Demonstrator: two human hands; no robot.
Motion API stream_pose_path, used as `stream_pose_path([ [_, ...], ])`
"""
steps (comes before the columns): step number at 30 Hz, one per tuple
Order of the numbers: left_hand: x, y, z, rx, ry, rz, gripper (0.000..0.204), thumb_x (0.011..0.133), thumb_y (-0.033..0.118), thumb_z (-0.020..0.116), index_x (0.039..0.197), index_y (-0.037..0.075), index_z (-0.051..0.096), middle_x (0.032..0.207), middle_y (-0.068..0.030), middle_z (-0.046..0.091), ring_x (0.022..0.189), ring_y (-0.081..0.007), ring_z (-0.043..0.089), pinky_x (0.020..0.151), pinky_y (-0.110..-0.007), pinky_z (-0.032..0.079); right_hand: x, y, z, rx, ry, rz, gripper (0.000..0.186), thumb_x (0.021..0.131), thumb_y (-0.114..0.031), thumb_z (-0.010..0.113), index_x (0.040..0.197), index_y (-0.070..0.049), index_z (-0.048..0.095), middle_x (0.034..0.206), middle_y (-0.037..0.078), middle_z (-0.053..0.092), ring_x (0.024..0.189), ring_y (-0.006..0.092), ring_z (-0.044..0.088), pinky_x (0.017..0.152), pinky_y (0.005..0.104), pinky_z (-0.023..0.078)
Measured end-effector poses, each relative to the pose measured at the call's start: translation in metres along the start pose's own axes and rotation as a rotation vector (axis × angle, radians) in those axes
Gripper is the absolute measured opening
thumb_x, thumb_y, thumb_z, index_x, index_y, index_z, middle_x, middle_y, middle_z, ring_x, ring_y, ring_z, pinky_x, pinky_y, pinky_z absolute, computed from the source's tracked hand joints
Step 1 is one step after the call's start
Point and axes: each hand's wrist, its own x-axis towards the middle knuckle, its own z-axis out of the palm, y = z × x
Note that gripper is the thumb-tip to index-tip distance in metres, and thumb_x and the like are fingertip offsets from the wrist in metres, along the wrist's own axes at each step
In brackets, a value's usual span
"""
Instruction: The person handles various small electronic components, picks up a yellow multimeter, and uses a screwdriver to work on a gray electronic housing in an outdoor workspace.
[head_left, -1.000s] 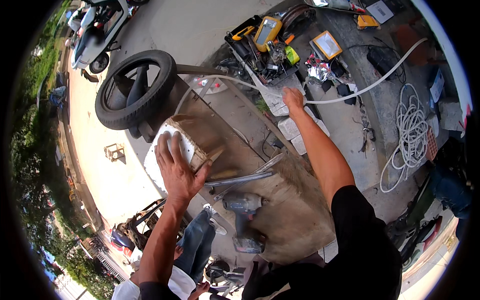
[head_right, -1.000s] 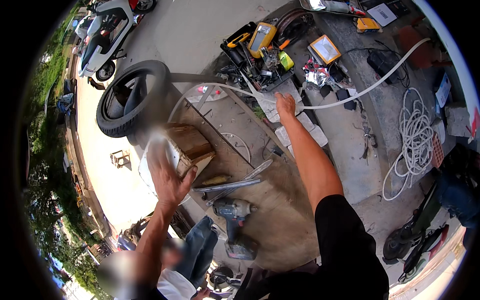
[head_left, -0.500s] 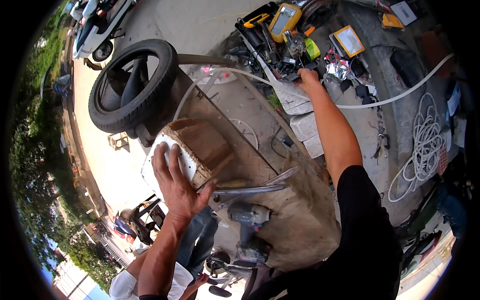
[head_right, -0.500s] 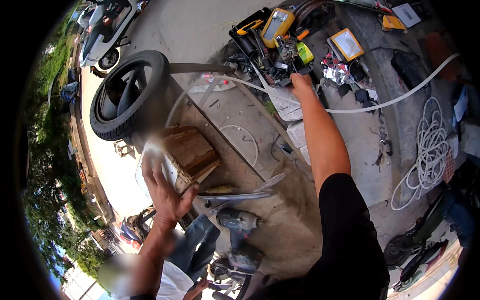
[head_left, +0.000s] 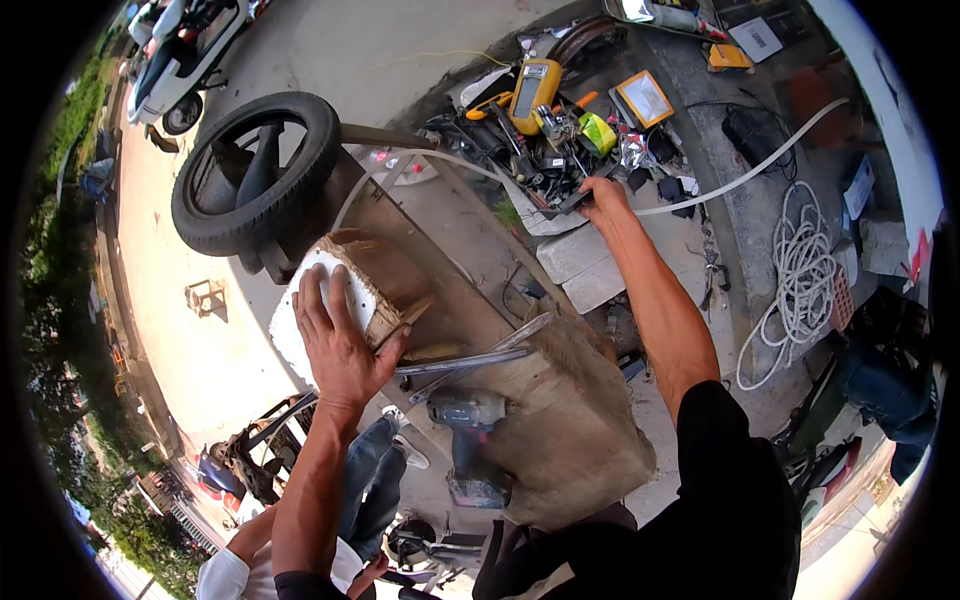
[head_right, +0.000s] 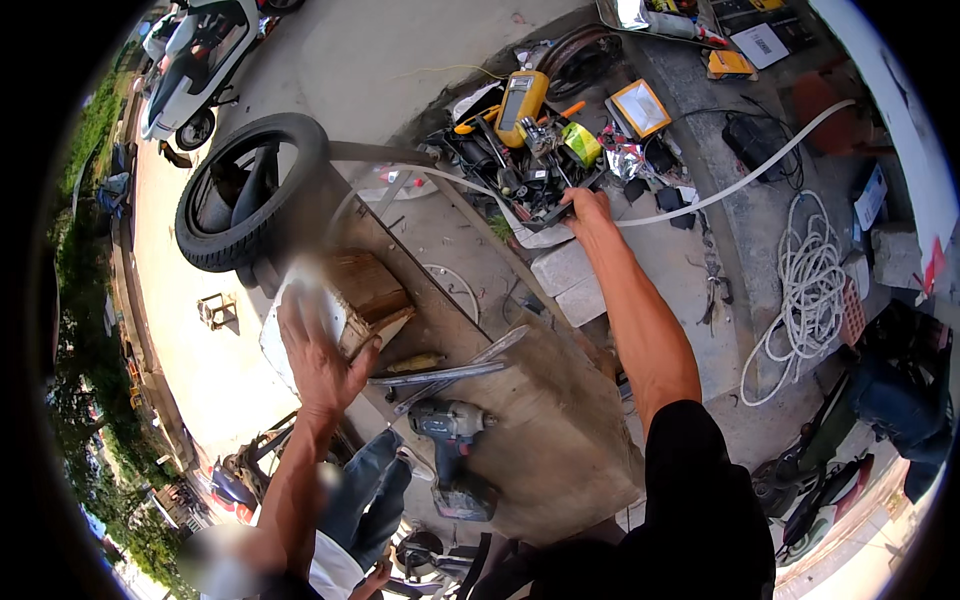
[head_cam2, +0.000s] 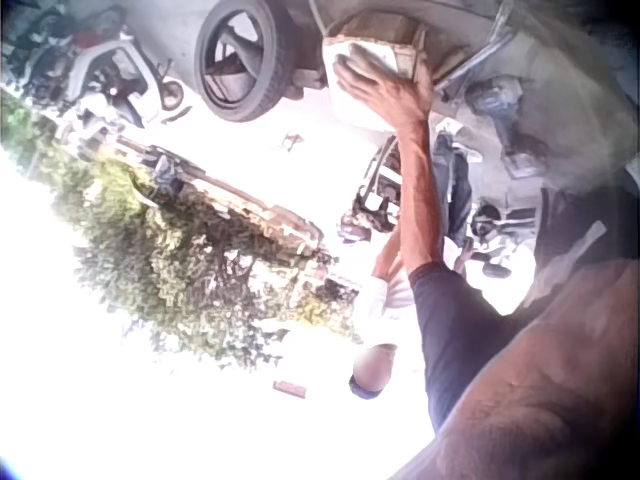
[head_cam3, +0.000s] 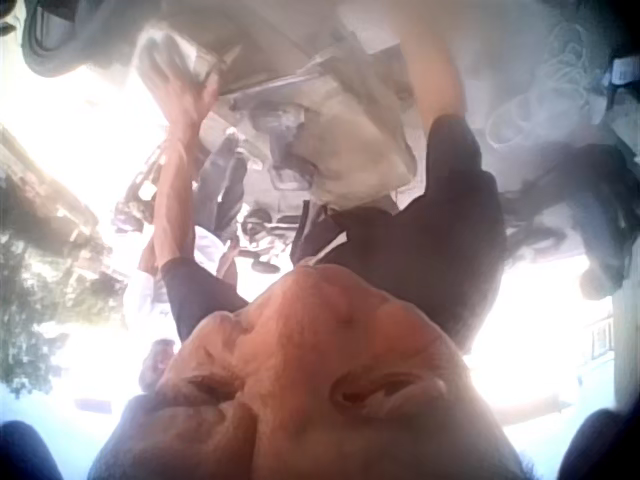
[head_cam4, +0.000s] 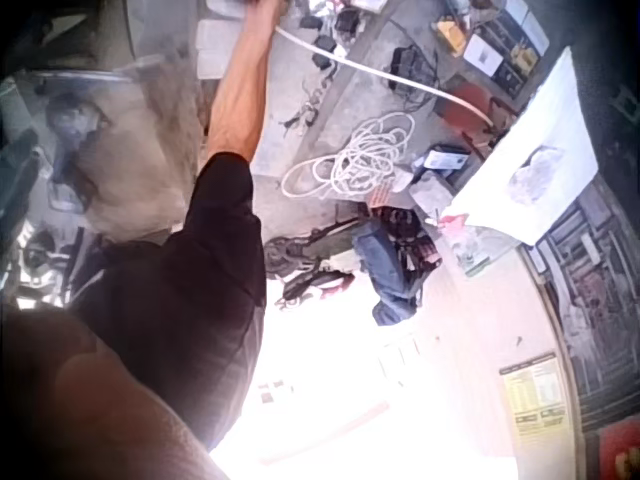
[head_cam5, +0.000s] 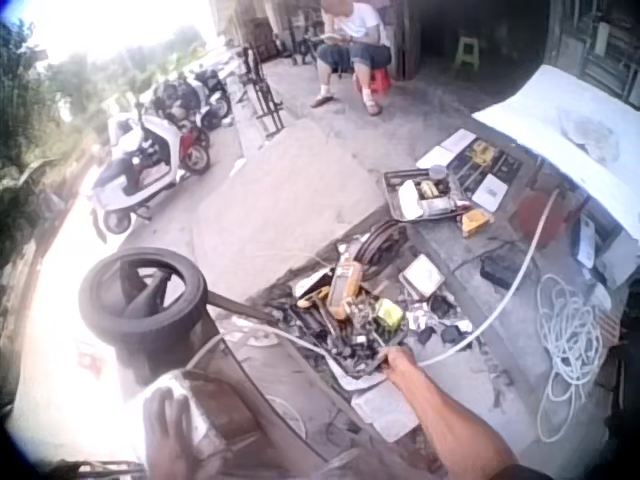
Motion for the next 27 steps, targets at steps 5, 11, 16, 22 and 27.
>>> stream_pose_path([
  [5, -0.001, 0.001, 0.001, 0.016, 0.011, -0.009, 0.104, 0.086, 0.062, 0.078, 0.163, 0.002, 0.040, 0.164, -0.0306, 0.036, 0.153, -0.0524, 0.034, 0.130, -0.064, 0.023, -0.077, 0.001, -0.083, -0.123, -0.027, -0.059, 0.051, 0.076, 0.009, 0.067, 0.125, -0.001, 0.055, 0.112, 0.014, 0.064, 0.098, 0.0335, 0.067, 0.079, 0.0579, 0.060],
  [11, -0.002, 0.004, 0.004, 0.013, 0.039, -0.041, 0.101, 0.083, 0.053, 0.083, 0.162, 0.006, 0.041, 0.164, -0.0294, 0.038, 0.153, -0.0508, 0.036, 0.130, -0.061, 0.024, -0.221, -0.007, -0.165, -0.135, -0.029, -0.113, 0.059, 0.078, 0.009, 0.065, 0.135, -0.005, 0.057, 0.112, 0.008, 0.067, 0.100, 0.0273, 0.068, 0.087, 0.0515, 0.060],
  [16, -0.003, 0.007, 0.002, 0.035, 0.103, -0.014, 0.097, 0.085, 0.054, 0.082, 0.159, 0.004, 0.045, 0.160, -0.0300, 0.042, 0.149, -0.0500, 0.041, 0.129, -0.059, 0.027, -0.354, 0.007, -0.252, -0.092, -0.014, -0.155, 0.068, 0.079, 0.010, 0.062, 0.144, -0.006, 0.055, 0.122, 0.010, 0.071, 0.108, 0.0250, 0.070, 0.092, 0.0464, 0.061],
  [22, -0.010, -0.002, 0.010, 0.067, 0.150, 0.013, 0.097, 0.086, 0.057, 0.081, 0.159, 0.003, 0.047, 0.159, -0.0297, 0.045, 0.147, -0.0497, 0.043, 0.127, -0.058, 0.030, -0.527, 0.074, -0.345, 0.014, 0.144, -0.148, 0.066, 0.079, 0.016, 0.063, 0.141, -0.006, 0.058, 0.120, 0.007, 0.072, 0.112, 0.0237, 0.071, 0.104, 0.0402, 0.056],
  [27, -0.007, -0.004, 0.012, 0.067, 0.194, 0.059, 0.094, 0.087, 0.057, 0.081, 0.157, 0.004, 0.049, 0.159, -0.0277, 0.047, 0.144, -0.0476, 0.046, 0.125, -0.056, 0.035, -0.621, 0.177, -0.383, 0.167, 0.080, -0.101, 0.067, 0.078, 0.020, 0.062, 0.140, -0.006, 0.061, 0.120, 0.008, 0.074, 0.110, 0.0225, 0.072, 0.104, 0.0396, 0.057],
])
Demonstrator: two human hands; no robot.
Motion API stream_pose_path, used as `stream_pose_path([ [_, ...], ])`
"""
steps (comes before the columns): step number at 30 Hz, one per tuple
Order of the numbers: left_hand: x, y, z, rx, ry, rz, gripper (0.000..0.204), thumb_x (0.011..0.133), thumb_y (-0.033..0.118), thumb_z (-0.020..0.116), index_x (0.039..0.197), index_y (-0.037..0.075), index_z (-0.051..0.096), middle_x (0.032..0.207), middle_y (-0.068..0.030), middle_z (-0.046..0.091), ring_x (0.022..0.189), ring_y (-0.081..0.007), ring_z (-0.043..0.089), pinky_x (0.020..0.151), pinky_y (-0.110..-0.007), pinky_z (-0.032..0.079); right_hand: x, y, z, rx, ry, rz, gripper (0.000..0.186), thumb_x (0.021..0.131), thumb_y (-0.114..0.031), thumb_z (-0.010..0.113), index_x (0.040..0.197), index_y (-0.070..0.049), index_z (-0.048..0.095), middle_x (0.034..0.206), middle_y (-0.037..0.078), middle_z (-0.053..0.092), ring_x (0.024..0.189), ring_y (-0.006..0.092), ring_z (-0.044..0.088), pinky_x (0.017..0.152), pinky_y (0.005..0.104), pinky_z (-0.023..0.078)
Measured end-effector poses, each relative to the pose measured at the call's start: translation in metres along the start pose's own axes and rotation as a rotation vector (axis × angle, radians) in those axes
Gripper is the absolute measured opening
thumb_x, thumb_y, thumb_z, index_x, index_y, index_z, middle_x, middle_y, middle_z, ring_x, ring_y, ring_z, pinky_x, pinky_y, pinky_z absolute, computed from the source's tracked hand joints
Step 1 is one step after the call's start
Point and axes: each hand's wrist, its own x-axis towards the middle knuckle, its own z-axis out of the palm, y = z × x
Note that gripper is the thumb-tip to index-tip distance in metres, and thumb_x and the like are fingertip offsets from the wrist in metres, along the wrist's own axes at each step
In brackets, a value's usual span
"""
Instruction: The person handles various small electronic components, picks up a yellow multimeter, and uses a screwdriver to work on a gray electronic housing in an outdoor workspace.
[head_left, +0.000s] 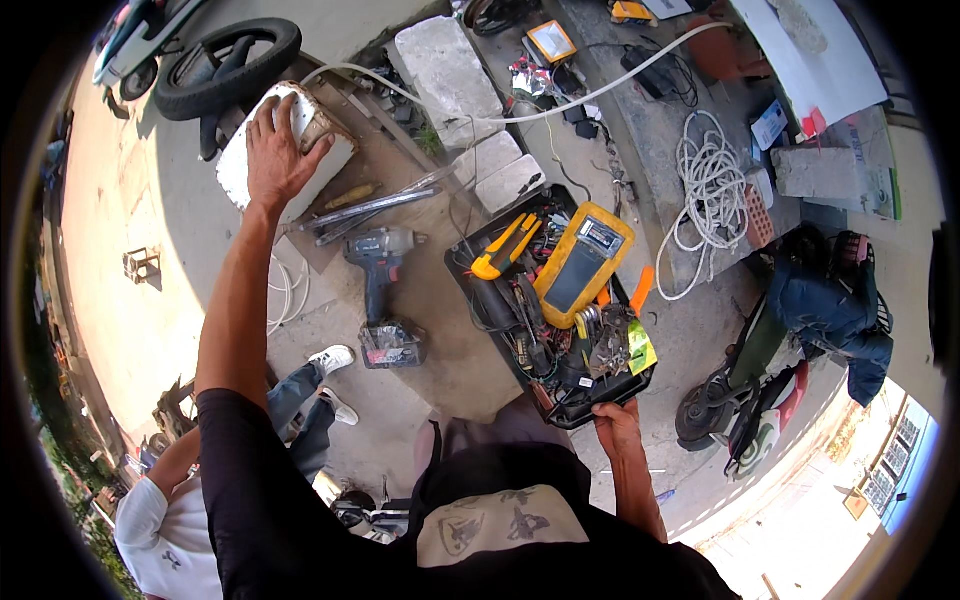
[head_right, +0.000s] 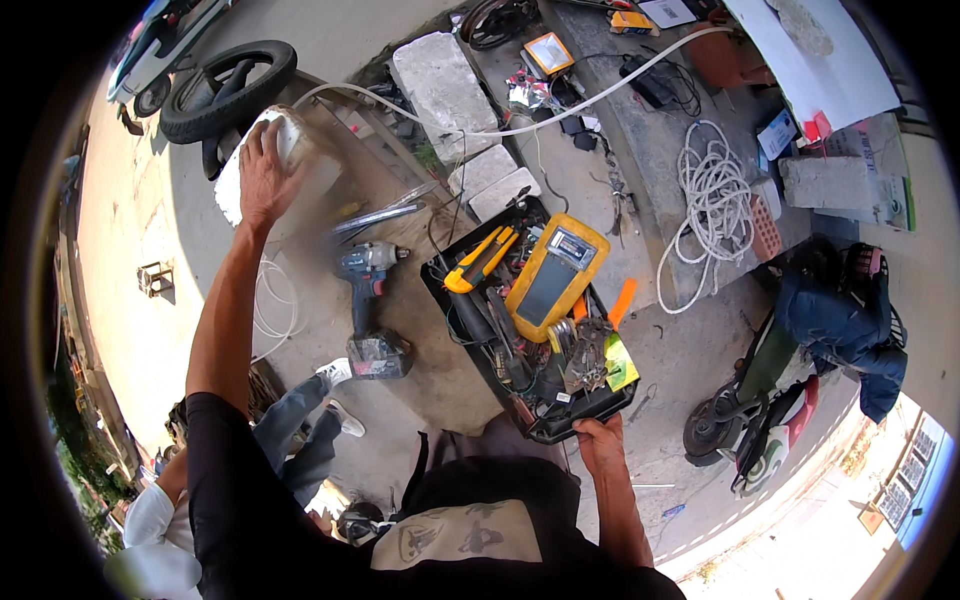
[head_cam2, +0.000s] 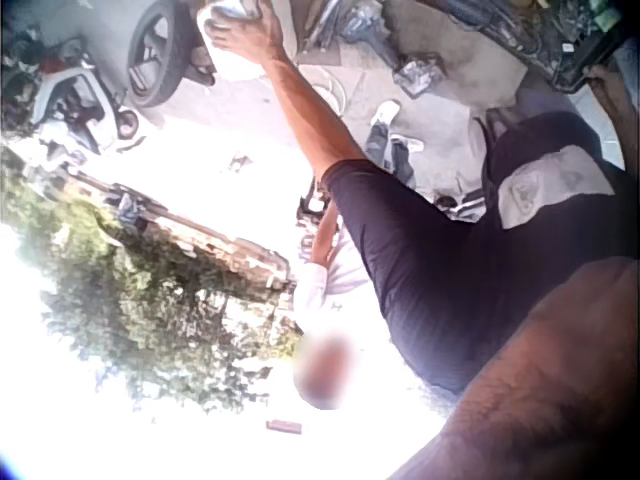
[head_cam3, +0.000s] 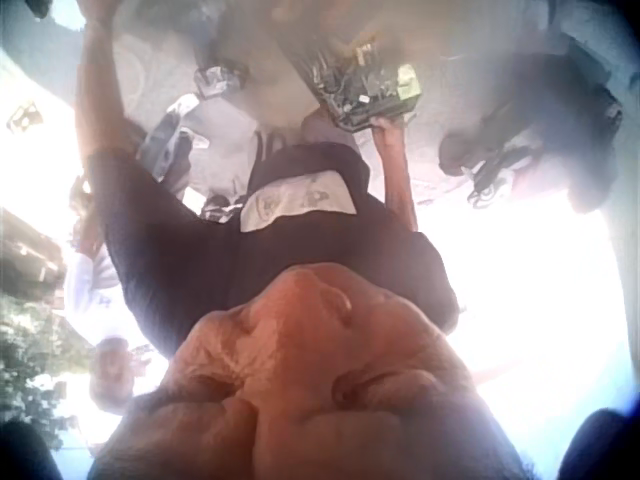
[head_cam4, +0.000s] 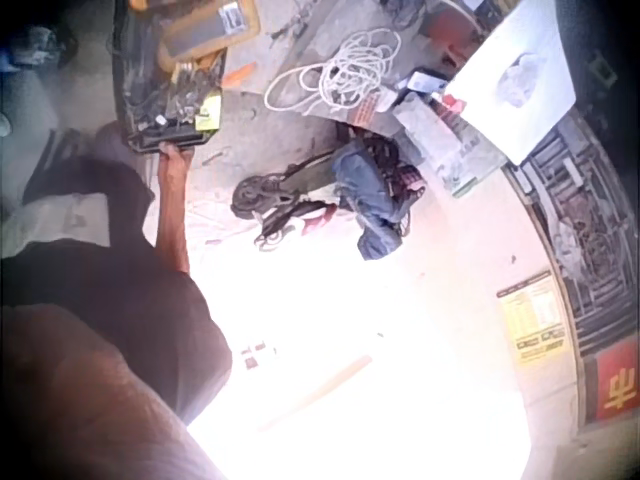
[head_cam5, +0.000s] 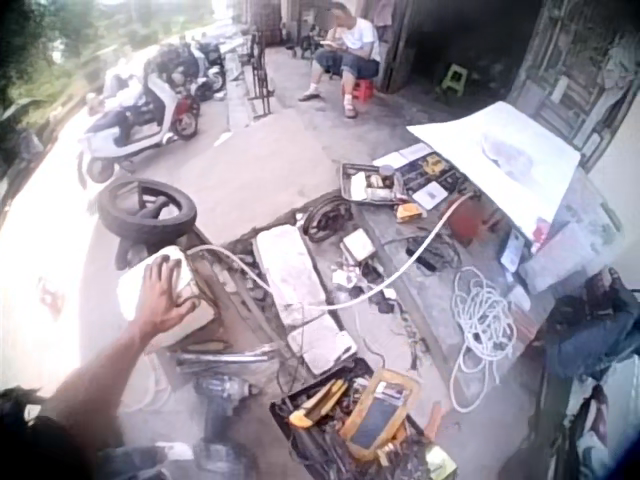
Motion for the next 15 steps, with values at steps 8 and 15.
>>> stream_pose_path([
  [8, -0.093, 0.099, -0.045, -0.602, 0.081, -0.119, 0.071, 0.093, 0.030, 0.083, 0.152, 0.004, 0.055, 0.157, -0.0233, 0.050, 0.148, -0.0425, 0.048, 0.123, -0.049, 0.041, -0.039, 0.171, 0.014, 0.136, -0.095, 0.379, 0.046, 0.093, 0.011, 0.072, 0.134, -0.005, 0.062, 0.120, 0.011, 0.074, 0.112, 0.0284, 0.074, 0.103, 0.0523, 0.061],
  [15, -0.278, 0.250, -0.109, -0.750, -0.253, 0.028, 0.089, 0.077, 0.028, 0.094, 0.151, 0.001, 0.053, 0.158, -0.0218, 0.051, 0.147, -0.0442, 0.049, 0.123, -0.052, 0.041, -0.036, 0.178, 0.008, -0.136, -0.161, 0.436, 0.046, 0.098, -0.008, 0.082, 0.134, 0.001, 0.054, 0.132, 0.014, 0.069, 0.124, 0.0293, 0.071, 0.100, 0.0530, 0.064],
])
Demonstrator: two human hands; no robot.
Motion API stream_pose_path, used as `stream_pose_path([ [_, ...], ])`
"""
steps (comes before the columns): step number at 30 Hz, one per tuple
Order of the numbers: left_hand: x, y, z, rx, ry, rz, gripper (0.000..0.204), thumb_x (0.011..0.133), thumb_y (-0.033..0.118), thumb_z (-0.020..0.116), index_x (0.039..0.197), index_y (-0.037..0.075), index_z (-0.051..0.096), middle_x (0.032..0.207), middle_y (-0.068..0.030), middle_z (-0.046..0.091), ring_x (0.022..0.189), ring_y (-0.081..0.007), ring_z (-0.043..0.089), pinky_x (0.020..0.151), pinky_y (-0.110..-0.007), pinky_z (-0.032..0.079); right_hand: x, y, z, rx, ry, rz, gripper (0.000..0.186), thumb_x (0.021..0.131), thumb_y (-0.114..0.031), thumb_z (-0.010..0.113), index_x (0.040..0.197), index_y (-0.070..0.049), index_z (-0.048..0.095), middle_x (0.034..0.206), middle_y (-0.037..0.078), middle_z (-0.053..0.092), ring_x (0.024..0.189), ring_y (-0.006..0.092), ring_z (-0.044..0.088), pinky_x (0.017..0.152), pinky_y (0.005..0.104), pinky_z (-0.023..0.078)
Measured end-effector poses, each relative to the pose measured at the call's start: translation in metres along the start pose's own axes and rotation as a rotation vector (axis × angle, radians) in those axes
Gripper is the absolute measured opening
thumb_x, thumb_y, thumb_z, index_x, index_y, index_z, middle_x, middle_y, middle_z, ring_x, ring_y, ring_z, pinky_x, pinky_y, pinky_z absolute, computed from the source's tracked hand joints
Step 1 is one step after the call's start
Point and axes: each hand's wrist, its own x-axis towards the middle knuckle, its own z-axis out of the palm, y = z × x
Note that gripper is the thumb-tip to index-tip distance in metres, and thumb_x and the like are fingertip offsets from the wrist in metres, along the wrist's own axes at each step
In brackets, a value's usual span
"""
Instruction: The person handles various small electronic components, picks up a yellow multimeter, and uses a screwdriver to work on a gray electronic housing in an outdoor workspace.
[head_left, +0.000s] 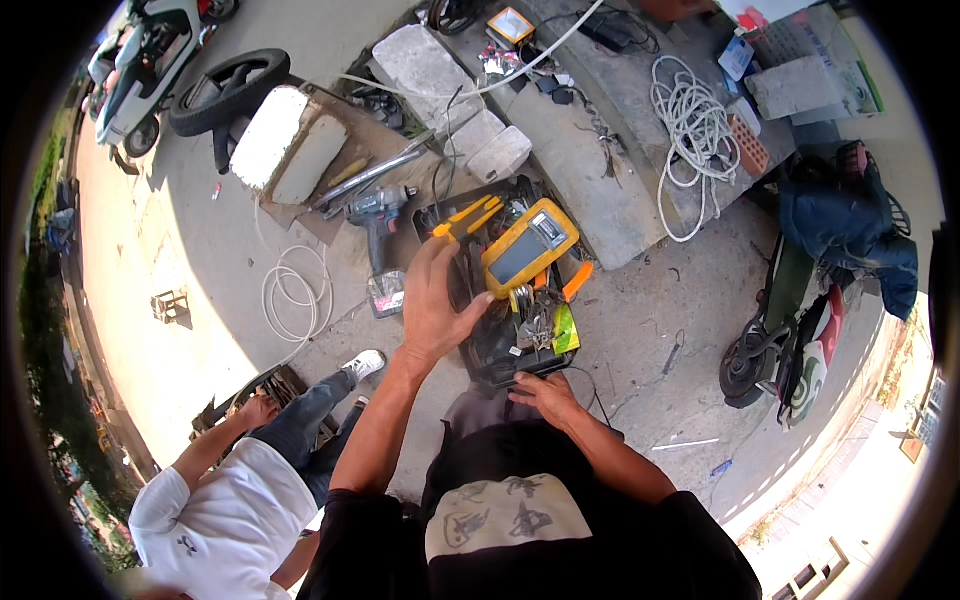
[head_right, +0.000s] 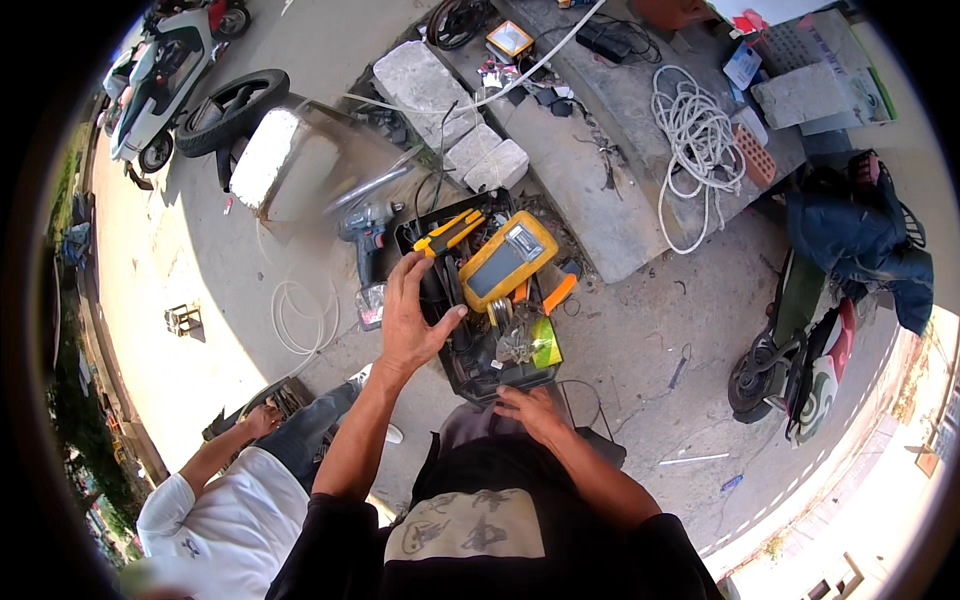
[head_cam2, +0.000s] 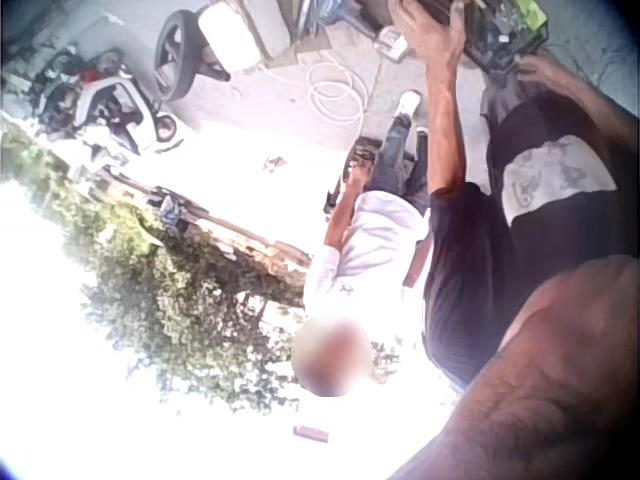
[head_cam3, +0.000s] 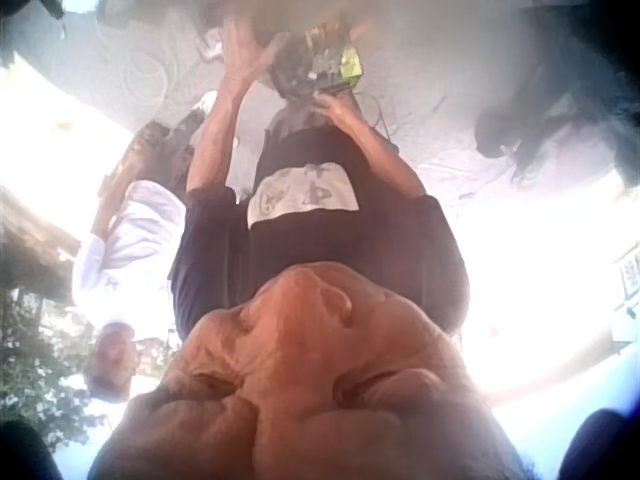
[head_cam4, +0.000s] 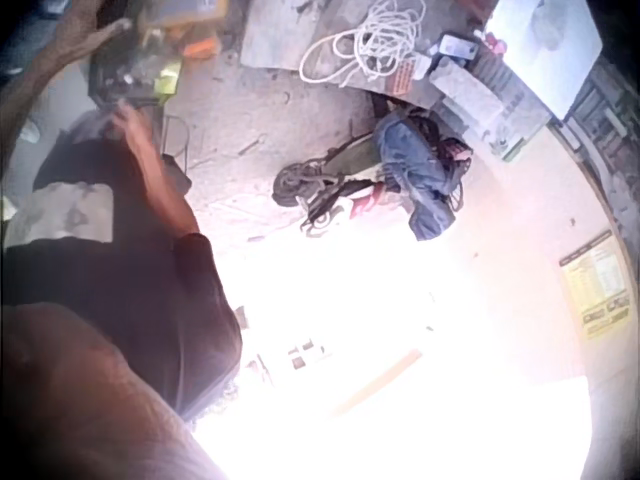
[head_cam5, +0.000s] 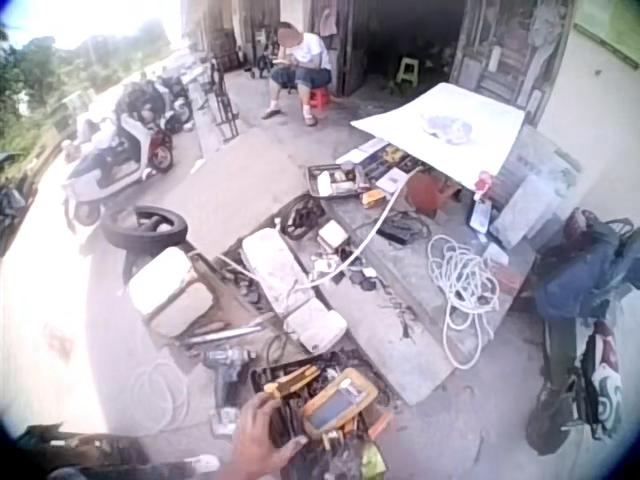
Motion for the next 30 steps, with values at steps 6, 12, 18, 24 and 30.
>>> stream_pose_path([
  [6, -0.007, 0.051, 0.036, 0.252, 0.018, -0.006, 0.102, 0.073, 0.041, 0.096, 0.155, 0.002, 0.050, 0.162, -0.0240, 0.048, 0.152, -0.0442, 0.044, 0.128, -0.059, 0.032, -0.048, -0.026, -0.005, -0.386, 0.158, -0.211, 0.072, 0.097, -0.034, 0.087, 0.149, 0.000, 0.050, 0.136, 0.015, 0.067, 0.121, 0.0272, 0.069, 0.098, 0.0434, 0.060],
  [12, 0.050, 0.057, 0.054, 0.304, -0.101, 0.048, 0.099, 0.075, 0.051, 0.093, 0.148, -0.004, 0.055, 0.134, -0.0242, 0.070, 0.136, -0.0406, 0.060, 0.123, -0.053, 0.038, -0.053, -0.047, -0.016, -0.682, 0.464, -0.802, 0.084, 0.099, -0.043, 0.084, 0.158, 0.003, 0.046, 0.146, 0.019, 0.059, 0.131, 0.0259, 0.061, 0.105, 0.0422, 0.054],
  [18, 0.065, 0.043, 0.067, 0.384, -0.251, -0.063, 0.094, 0.075, 0.062, 0.086, 0.140, -0.002, 0.061, 0.119, -0.0244, 0.076, 0.119, -0.0397, 0.072, 0.117, -0.052, 0.043, -0.035, -0.101, 0.040, -1.135, 0.489, -0.980, 0.072, 0.094, -0.041, 0.085, 0.146, 0.002, 0.059, 0.151, 0.020, 0.056, 0.135, 0.0411, 0.058, 0.112, 0.0495, 0.049],
  [24, 0.021, 0.026, 0.020, -0.115, 0.023, -0.312, 0.080, 0.081, 0.036, 0.090, 0.140, -0.002, 0.053, 0.117, -0.0198, 0.074, 0.118, -0.0378, 0.070, 0.109, -0.051, 0.051, -0.051, -0.081, 0.053, -1.314, 0.567, -1.140, 0.050, 0.095, -0.030, 0.082, 0.131, 0.001, 0.069, 0.149, 0.020, 0.056, 0.134, 0.0428, 0.054, 0.113, 0.0520, 0.047],
  [30, -0.023, -0.034, 0.005, -0.691, 0.184, -0.318, 0.068, 0.097, 0.030, 0.077, 0.150, 0.001, 0.046, 0.136, -0.0123, 0.062, 0.124, -0.0263, 0.062, 0.111, -0.043, 0.048, -0.059, -0.072, 0.068, -1.183, 0.383, -1.119, 0.047, 0.089, -0.020, 0.085, 0.128, 0.000, 0.069, 0.154, 0.020, 0.049, 0.129, 0.0452, 0.059, 0.106, 0.0525, 0.051],
])
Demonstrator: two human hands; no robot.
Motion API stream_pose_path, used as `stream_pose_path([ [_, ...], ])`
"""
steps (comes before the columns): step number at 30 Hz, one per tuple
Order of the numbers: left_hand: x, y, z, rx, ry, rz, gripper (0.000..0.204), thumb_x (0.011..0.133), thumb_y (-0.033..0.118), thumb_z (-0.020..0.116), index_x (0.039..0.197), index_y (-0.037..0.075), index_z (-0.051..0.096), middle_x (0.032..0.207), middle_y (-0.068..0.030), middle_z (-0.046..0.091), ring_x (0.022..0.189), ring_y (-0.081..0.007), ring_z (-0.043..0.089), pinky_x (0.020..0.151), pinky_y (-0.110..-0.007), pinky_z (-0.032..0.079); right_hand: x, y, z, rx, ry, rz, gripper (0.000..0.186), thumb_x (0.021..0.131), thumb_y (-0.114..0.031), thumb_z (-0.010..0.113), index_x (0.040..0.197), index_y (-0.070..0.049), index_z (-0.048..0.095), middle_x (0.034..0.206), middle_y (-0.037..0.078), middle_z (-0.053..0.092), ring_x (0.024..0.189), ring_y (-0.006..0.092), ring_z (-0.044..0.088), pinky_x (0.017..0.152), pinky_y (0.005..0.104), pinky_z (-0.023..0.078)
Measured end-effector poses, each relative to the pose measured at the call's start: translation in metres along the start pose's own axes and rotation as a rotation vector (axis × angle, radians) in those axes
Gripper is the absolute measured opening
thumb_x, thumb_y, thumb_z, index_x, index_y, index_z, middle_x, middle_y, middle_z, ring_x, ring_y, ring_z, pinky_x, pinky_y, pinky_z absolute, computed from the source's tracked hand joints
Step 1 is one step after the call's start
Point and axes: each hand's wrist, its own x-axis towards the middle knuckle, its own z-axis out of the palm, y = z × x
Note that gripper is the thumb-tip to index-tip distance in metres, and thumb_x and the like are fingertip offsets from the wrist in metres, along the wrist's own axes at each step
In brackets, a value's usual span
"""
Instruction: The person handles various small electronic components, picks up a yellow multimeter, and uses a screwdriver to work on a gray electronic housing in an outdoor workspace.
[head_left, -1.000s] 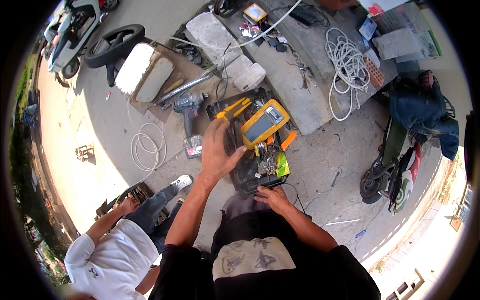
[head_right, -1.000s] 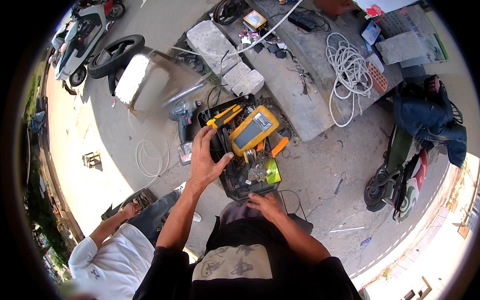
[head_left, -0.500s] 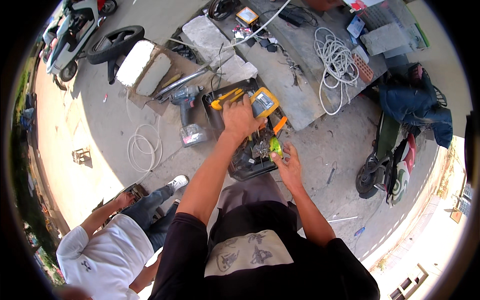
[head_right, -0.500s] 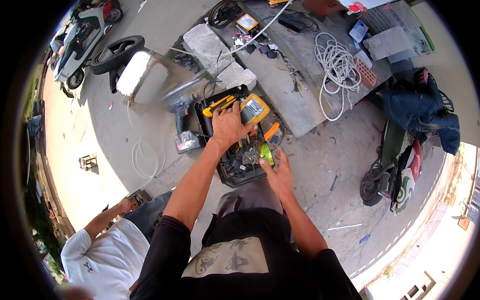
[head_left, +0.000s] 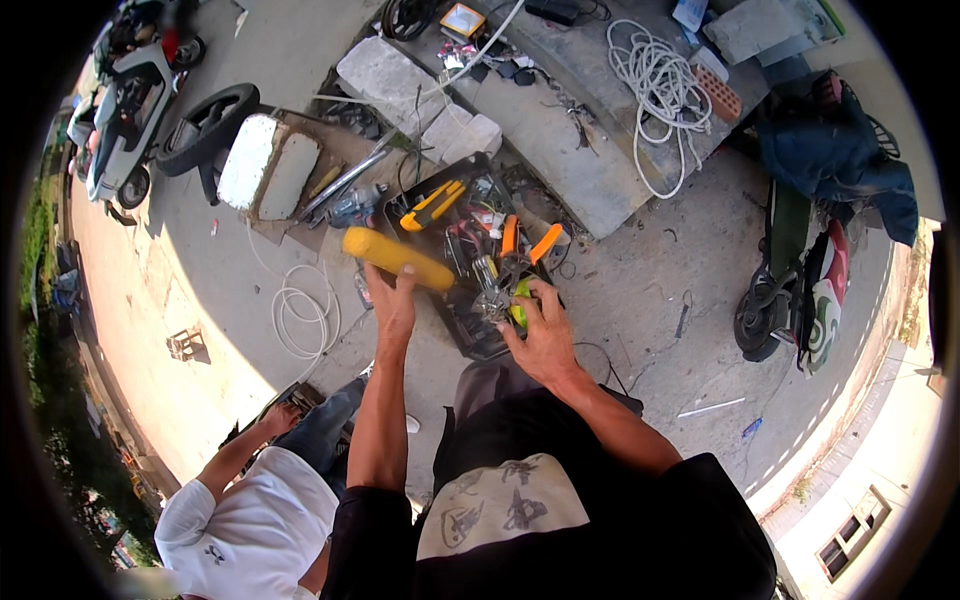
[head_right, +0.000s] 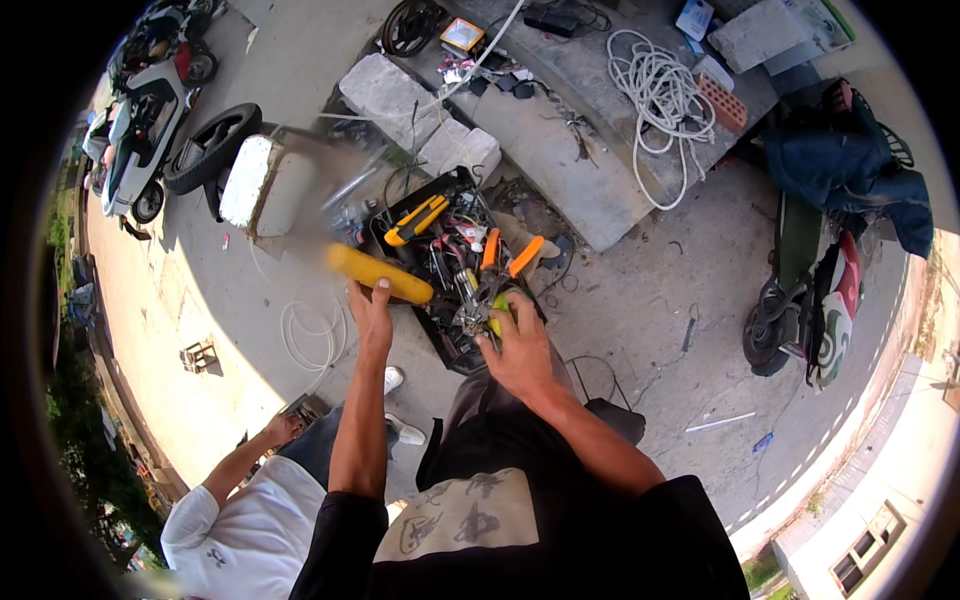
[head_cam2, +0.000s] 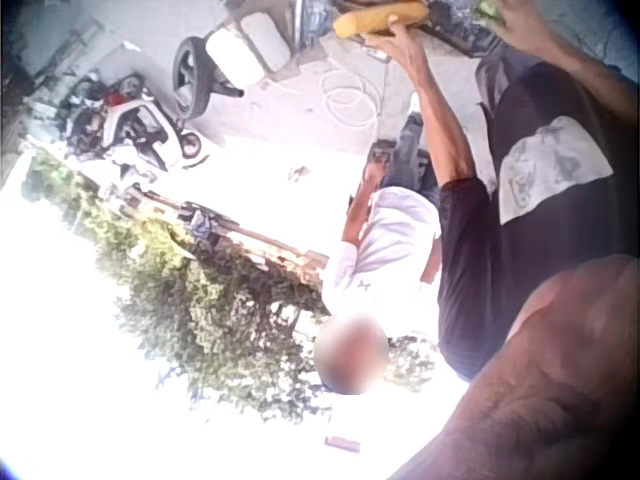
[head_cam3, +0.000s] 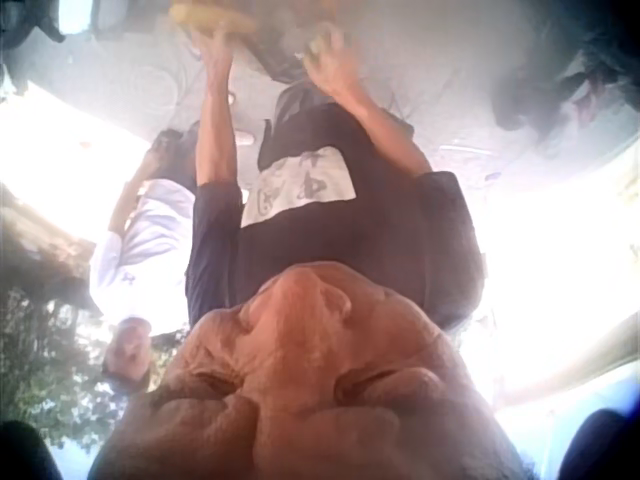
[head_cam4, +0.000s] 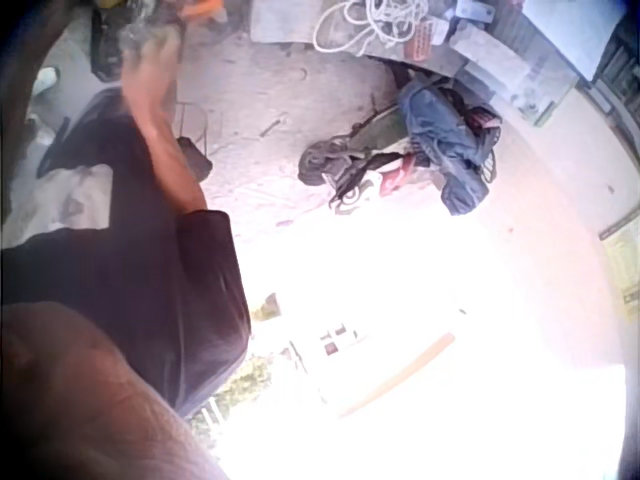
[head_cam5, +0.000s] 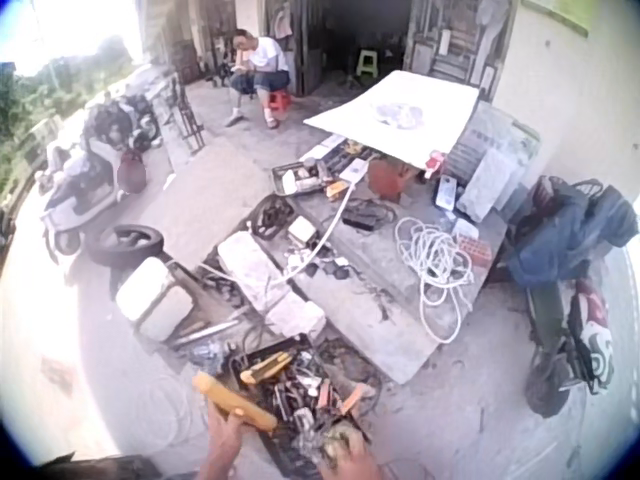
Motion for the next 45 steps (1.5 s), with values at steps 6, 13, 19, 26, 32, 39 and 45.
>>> stream_pose_path([
  [6, -0.015, -0.010, -0.015, -0.142, -0.031, -0.019, 0.069, 0.096, 0.039, 0.074, 0.148, 0.000, 0.052, 0.136, -0.0129, 0.066, 0.127, -0.0264, 0.061, 0.113, -0.041, 0.045, -0.008, 0.002, 0.009, 0.145, -0.046, 0.105, 0.054, 0.090, -0.017, 0.083, 0.138, -0.003, 0.061, 0.152, 0.021, 0.043, 0.130, 0.0457, 0.060, 0.105, 0.0520, 0.054],
  [13, -0.022, -0.039, -0.031, -0.238, 0.026, -0.036, 0.075, 0.094, 0.053, 0.072, 0.145, 0.001, 0.055, 0.134, -0.0121, 0.066, 0.126, -0.0254, 0.061, 0.113, -0.041, 0.044, -0.006, 0.039, 0.003, 0.280, -0.081, 0.239, 0.051, 0.094, -0.004, 0.078, 0.141, -0.001, 0.059, 0.144, 0.018, 0.053, 0.115, 0.0358, 0.065, 0.097, 0.0441, 0.056],
  [19, -0.051, -0.042, -0.038, -0.168, -0.017, -0.113, 0.089, 0.087, 0.067, 0.075, 0.142, -0.001, 0.058, 0.132, -0.0105, 0.064, 0.123, -0.0244, 0.060, 0.110, -0.042, 0.045, -0.019, 0.013, 0.001, 0.194, -0.083, -0.178, 0.036, 0.095, 0.006, 0.073, 0.131, 0.001, 0.067, 0.149, 0.015, 0.055, 0.107, 0.0270, 0.072, 0.093, 0.0376, 0.060],
  [26, -0.071, -0.028, -0.036, -0.382, 0.014, -0.138, 0.087, 0.087, 0.064, 0.075, 0.142, 0.000, 0.058, 0.131, -0.0122, 0.066, 0.122, -0.0249, 0.064, 0.107, -0.042, 0.050, -0.012, -0.013, 0.027, 0.342, -0.035, -0.175, 0.025, 0.098, 0.007, 0.068, 0.122, 0.003, 0.069, 0.147, 0.017, 0.058, 0.114, 0.0318, 0.071, 0.102, 0.0421, 0.057],
  [32, -0.044, -0.015, -0.032, -0.544, 0.052, -0.100, 0.071, 0.094, 0.052, 0.070, 0.142, 0.001, 0.056, 0.131, -0.0154, 0.068, 0.124, -0.0272, 0.065, 0.108, -0.044, 0.053, 0.034, -0.055, 0.032, 0.390, -0.037, -0.360, 0.028, 0.093, 0.010, 0.067, 0.120, 0.004, 0.069, 0.145, 0.017, 0.059, 0.118, 0.0337, 0.070, 0.101, 0.0433, 0.058],
  [39, -0.041, -0.017, -0.031, -0.461, -0.005, -0.104, 0.075, 0.094, 0.053, 0.071, 0.145, 0.000, 0.055, 0.131, -0.0141, 0.069, 0.124, -0.0268, 0.066, 0.111, -0.043, 0.051, 0.010, -0.037, 0.038, 0.376, -0.065, -0.335, 0.032, 0.091, 0.013, 0.065, 0.120, 0.002, 0.070, 0.140, 0.015, 0.060, 0.121, 0.0349, 0.068, 0.101, 0.0434, 0.059],
  [45, -0.047, -0.017, -0.024, -0.423, -0.044, -0.081, 0.078, 0.094, 0.055, 0.072, 0.147, 0.001, 0.054, 0.129, -0.0140, 0.069, 0.122, -0.0262, 0.066, 0.109, -0.042, 0.051, -0.037, 0.014, 0.009, 0.240, 0.031, -0.332, 0.031, 0.091, 0.013, 0.069, 0.118, -0.001, 0.074, 0.134, 0.015, 0.061, 0.118, 0.0327, 0.069, 0.100, 0.0394, 0.060],
])
